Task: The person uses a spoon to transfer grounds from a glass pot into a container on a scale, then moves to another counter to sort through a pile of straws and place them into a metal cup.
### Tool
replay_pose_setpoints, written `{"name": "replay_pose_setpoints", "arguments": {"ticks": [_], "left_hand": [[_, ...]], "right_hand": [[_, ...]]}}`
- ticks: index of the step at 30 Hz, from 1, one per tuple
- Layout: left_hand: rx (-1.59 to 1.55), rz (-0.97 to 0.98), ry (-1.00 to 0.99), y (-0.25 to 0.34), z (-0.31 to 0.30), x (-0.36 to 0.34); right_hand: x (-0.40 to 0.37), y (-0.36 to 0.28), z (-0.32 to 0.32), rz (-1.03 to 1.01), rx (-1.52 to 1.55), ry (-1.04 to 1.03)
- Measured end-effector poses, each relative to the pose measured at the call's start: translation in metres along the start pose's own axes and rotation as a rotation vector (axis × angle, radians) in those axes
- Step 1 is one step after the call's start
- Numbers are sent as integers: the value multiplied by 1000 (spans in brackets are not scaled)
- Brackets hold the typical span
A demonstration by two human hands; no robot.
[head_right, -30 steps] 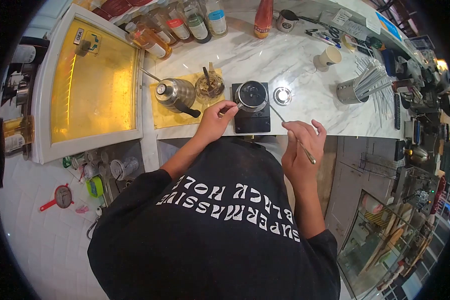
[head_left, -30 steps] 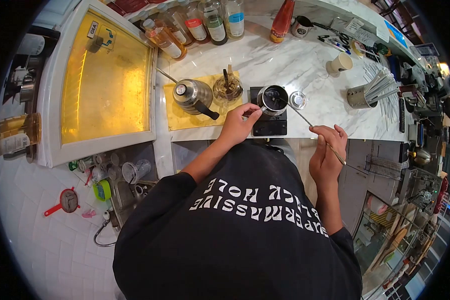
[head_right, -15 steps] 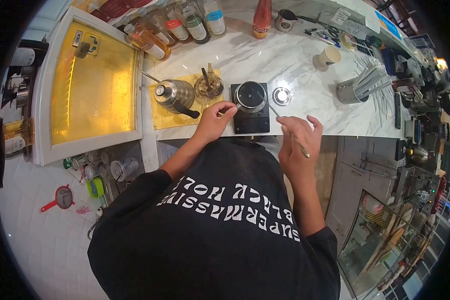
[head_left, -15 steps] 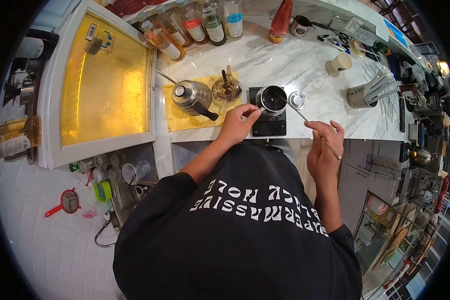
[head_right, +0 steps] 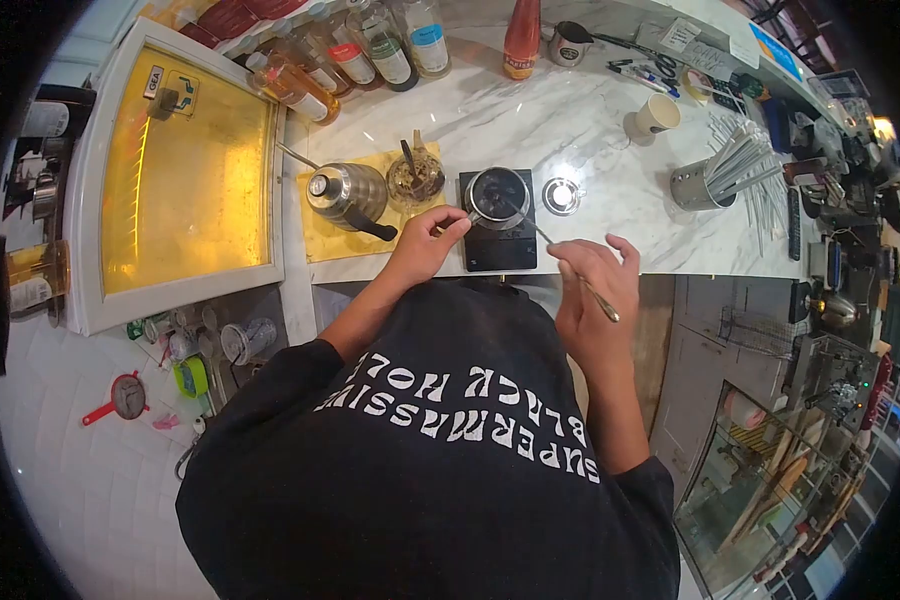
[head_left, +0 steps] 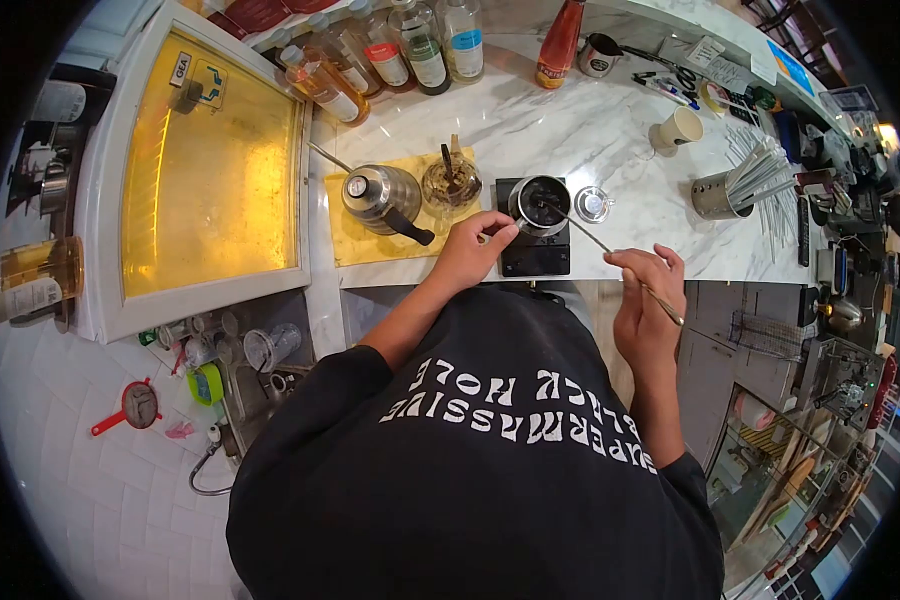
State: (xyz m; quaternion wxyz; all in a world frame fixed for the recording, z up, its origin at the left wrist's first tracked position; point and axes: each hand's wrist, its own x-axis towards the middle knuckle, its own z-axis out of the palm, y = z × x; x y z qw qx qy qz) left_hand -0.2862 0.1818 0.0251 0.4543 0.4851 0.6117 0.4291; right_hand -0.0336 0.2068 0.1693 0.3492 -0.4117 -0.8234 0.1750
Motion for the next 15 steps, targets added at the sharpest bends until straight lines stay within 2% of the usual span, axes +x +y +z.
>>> {"name": "replay_pose_setpoints", "arguments": {"ticks": [6,9,15], "left_hand": [[20,22,-11,-1,-2,0],[13,6,-34,-3,-3,1],[65,4,-94,0,-7,2]], "right_hand": [[2,6,-3,53,-33,30],[5,-1,2,-32,-11,14],[7,2,2,40,-59,33]]}}
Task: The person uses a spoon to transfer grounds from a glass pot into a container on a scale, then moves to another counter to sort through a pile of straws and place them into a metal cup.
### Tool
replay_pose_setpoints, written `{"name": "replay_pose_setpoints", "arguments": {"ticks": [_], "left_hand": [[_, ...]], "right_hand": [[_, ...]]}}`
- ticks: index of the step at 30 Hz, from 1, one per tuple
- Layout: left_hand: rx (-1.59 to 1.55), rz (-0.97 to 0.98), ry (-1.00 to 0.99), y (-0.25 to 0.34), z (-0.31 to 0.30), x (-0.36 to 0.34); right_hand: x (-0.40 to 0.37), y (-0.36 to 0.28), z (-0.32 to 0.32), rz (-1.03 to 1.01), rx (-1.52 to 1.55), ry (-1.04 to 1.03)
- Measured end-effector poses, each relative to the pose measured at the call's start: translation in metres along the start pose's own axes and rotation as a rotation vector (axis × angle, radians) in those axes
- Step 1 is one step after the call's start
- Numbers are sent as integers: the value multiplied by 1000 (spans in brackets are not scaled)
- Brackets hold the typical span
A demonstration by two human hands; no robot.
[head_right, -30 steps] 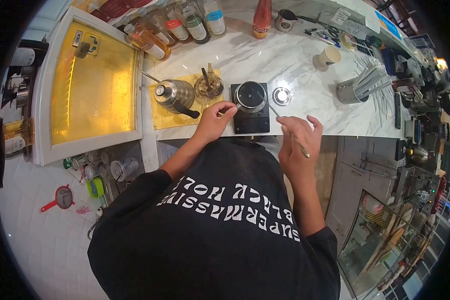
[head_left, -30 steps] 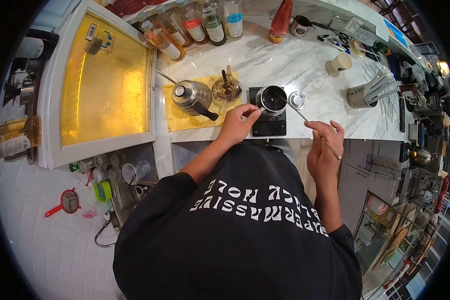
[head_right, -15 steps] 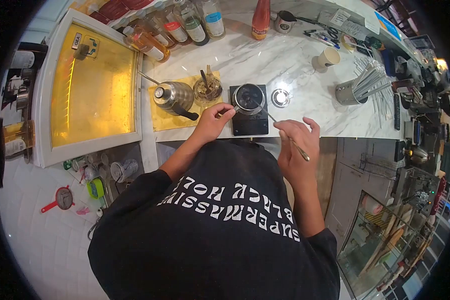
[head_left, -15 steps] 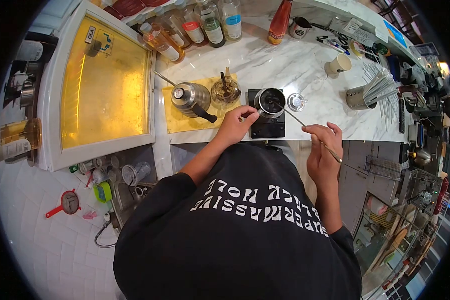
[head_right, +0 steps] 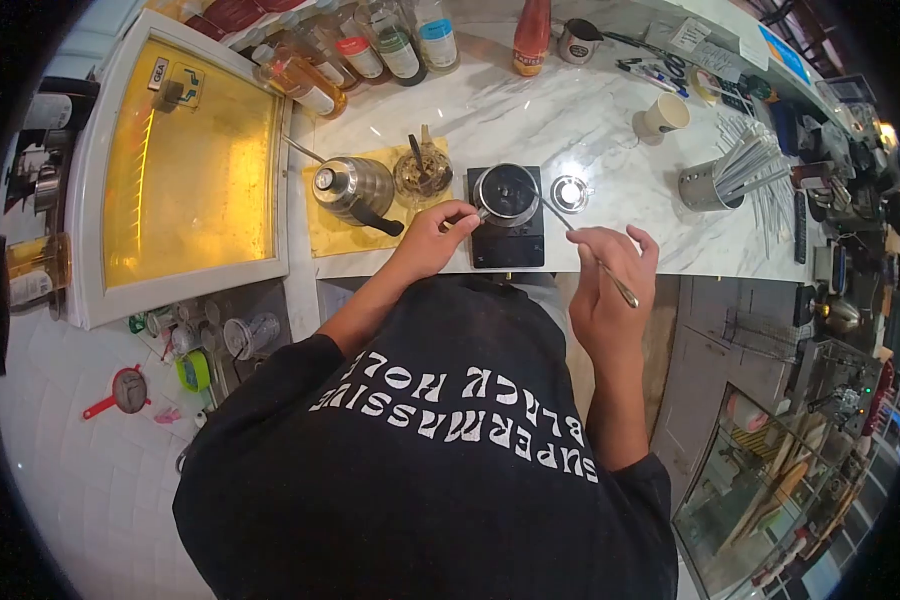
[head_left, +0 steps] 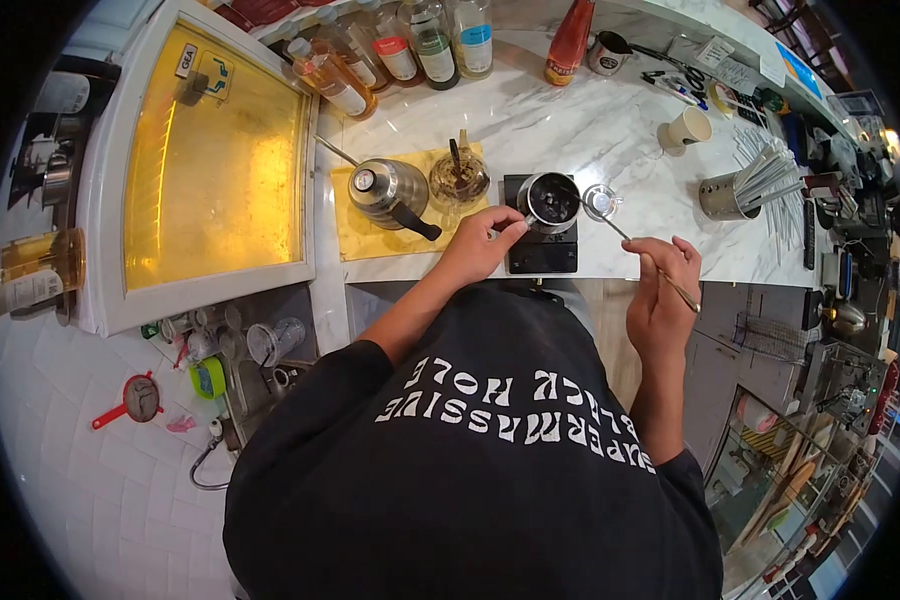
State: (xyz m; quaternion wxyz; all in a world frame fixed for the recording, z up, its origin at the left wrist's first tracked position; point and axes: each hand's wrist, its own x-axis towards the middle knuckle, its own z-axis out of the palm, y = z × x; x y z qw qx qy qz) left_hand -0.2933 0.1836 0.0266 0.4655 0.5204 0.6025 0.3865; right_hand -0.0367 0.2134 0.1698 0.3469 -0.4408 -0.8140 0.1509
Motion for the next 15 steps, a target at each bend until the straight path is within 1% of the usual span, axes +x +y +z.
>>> {"name": "replay_pose_setpoints", "arguments": {"ticks": [4,8,12,13,15], "left_hand": [[-17,34,-36,-1,-2,3],[-36,35,-50,2,-2,3],[4,4,-64,2,-4,4],[14,11,-64,1,-4,3],[18,26,-63,1,-3,5]], "right_hand": [[-2,-6,0,-79,50,-33],[2,-3,4,-17,13,-36],[-1,2,-4,-17,31,9],[-1,1,-3,-58,54,9],[1,-5,1,-58,49,-27]]}}
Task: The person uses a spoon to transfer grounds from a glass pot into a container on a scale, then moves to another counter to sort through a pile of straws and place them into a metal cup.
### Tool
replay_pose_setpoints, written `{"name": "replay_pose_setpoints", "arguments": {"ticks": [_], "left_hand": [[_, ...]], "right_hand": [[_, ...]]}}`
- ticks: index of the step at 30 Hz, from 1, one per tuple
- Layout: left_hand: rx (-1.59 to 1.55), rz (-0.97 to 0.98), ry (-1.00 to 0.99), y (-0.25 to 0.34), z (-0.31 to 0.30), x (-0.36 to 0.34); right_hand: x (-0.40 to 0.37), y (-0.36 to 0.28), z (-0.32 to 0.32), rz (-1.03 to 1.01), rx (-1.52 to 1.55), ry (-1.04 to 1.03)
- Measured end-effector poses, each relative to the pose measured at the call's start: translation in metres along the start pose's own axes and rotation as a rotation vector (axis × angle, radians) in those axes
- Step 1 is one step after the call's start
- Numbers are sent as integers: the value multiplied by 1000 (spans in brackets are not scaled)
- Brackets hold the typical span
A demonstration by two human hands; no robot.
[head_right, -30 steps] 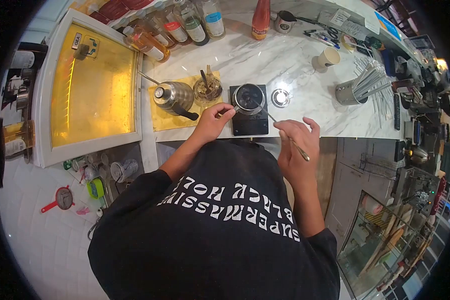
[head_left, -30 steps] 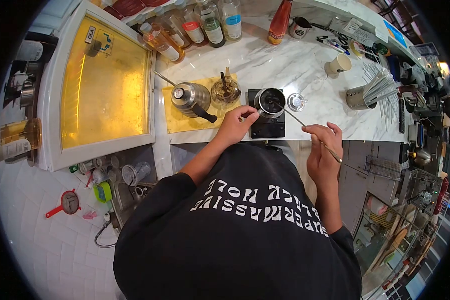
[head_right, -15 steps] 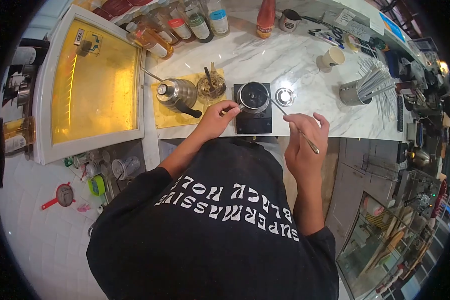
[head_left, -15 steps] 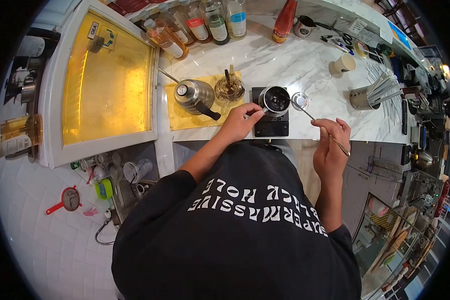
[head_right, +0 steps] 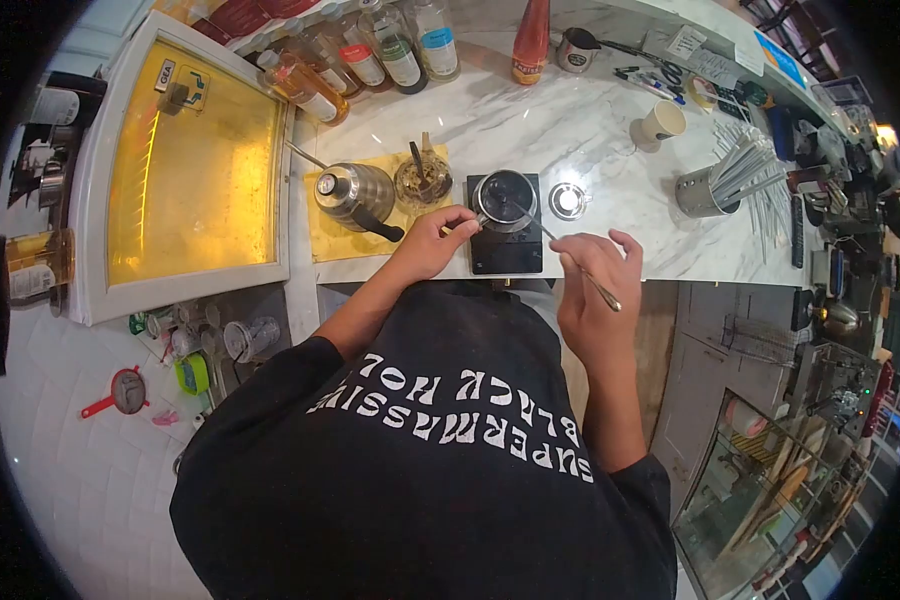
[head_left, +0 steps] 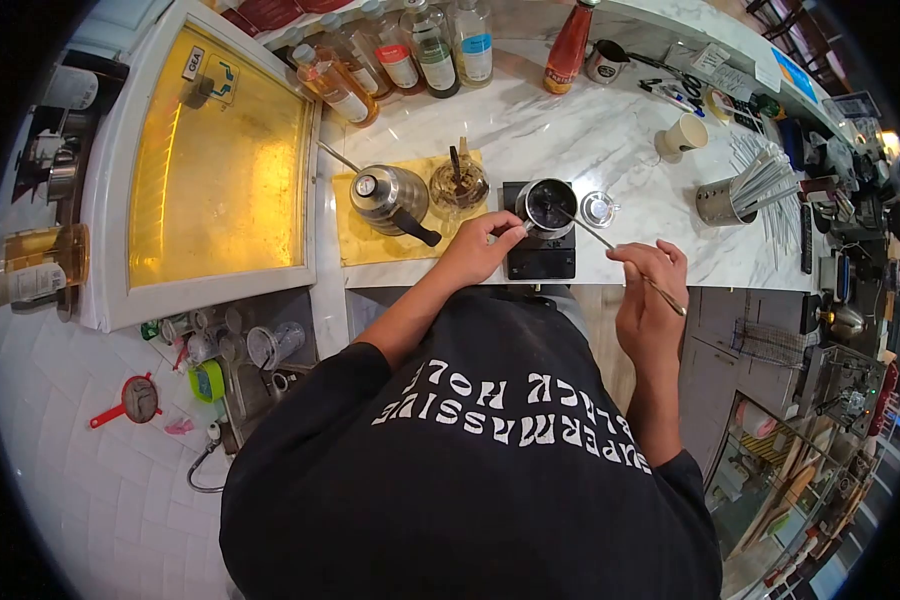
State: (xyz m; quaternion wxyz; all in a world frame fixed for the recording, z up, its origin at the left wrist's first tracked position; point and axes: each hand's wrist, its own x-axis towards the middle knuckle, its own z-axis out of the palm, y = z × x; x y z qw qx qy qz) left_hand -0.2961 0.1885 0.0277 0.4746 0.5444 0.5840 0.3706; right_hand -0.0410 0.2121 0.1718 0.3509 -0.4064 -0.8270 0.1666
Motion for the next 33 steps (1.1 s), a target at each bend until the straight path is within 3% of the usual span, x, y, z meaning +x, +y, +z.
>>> {"name": "replay_pose_setpoints", "arguments": {"ticks": [11,17,33], "left_hand": [[-30,-27,-3,4,-1,-1],[5,-5,91,14,2,-5],[1,-48,40,13,2,-5]], "right_hand": [[2,0,3,17,-20,25],[1,3,-7,49,-36,15],[2,10,-4,3,-70,-2]]}}
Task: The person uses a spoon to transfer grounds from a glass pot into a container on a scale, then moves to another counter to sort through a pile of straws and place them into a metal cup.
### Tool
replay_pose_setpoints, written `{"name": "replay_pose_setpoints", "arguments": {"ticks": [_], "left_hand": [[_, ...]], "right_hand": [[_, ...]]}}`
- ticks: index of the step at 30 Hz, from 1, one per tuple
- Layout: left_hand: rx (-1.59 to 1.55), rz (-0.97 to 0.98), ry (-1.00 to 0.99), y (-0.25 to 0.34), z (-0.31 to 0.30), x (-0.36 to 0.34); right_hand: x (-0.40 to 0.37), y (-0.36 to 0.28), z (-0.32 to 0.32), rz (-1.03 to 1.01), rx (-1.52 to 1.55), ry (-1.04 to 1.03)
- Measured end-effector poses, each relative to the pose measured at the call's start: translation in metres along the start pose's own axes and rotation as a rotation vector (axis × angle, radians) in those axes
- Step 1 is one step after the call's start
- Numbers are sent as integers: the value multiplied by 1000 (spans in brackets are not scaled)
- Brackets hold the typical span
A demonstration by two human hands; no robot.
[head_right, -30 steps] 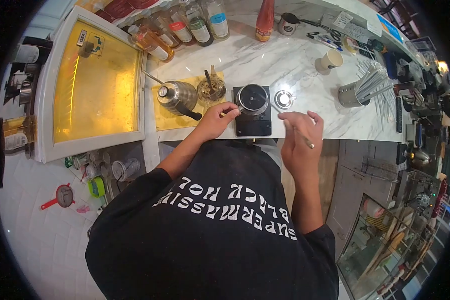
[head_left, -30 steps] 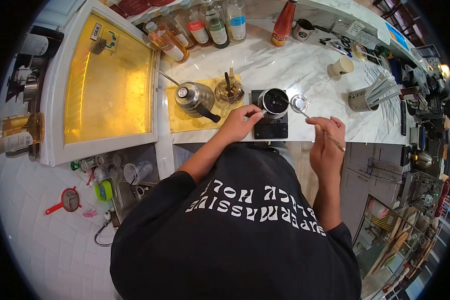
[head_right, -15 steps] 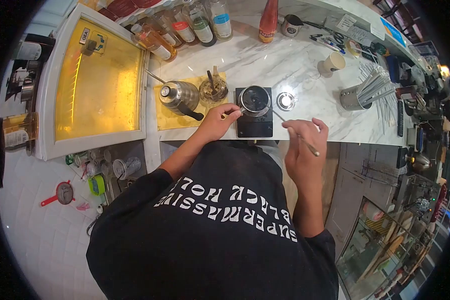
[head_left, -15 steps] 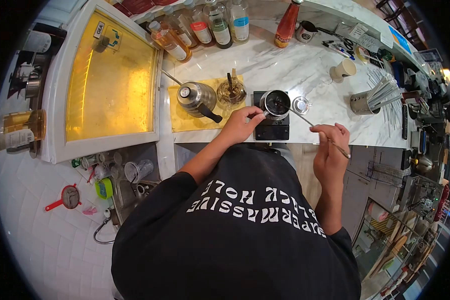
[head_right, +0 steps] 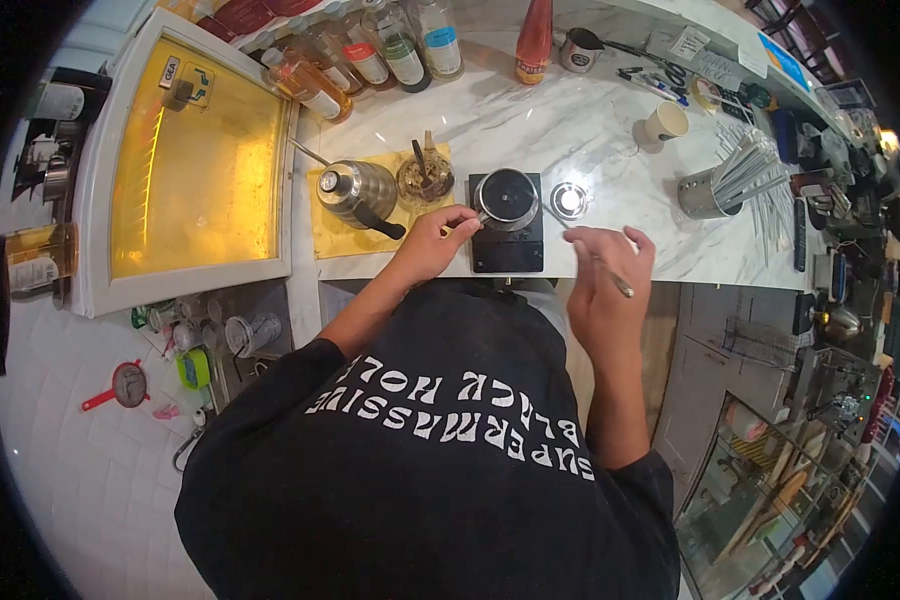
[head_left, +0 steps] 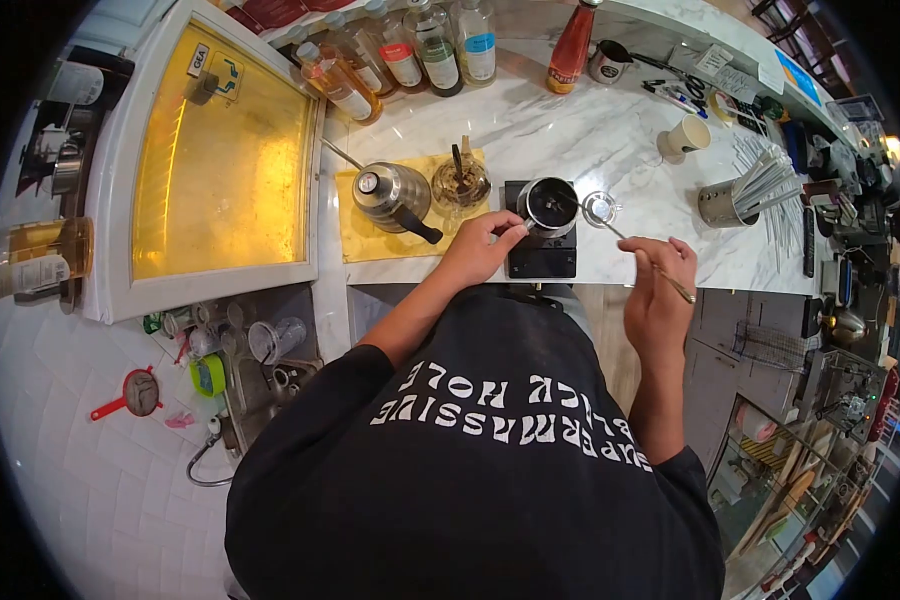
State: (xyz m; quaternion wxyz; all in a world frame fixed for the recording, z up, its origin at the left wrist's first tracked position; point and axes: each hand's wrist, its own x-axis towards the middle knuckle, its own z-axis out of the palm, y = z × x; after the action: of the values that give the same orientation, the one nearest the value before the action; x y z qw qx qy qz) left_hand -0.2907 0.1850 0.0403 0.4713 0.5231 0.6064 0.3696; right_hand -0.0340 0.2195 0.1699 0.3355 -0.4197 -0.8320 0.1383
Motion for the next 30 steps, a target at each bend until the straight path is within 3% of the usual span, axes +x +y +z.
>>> {"name": "replay_pose_setpoints", "arguments": {"ticks": [12,17,30], "left_hand": [[-37,14,27,-2,4,-2],[-33,23,36,-3,5,-2],[-58,52,88,-12,10,-1]], "right_hand": [[-9,-2,-4,53,11,7],[-10,-13,4,-46,61,-19],[-13,-6,3,-21,46,-36]]}}
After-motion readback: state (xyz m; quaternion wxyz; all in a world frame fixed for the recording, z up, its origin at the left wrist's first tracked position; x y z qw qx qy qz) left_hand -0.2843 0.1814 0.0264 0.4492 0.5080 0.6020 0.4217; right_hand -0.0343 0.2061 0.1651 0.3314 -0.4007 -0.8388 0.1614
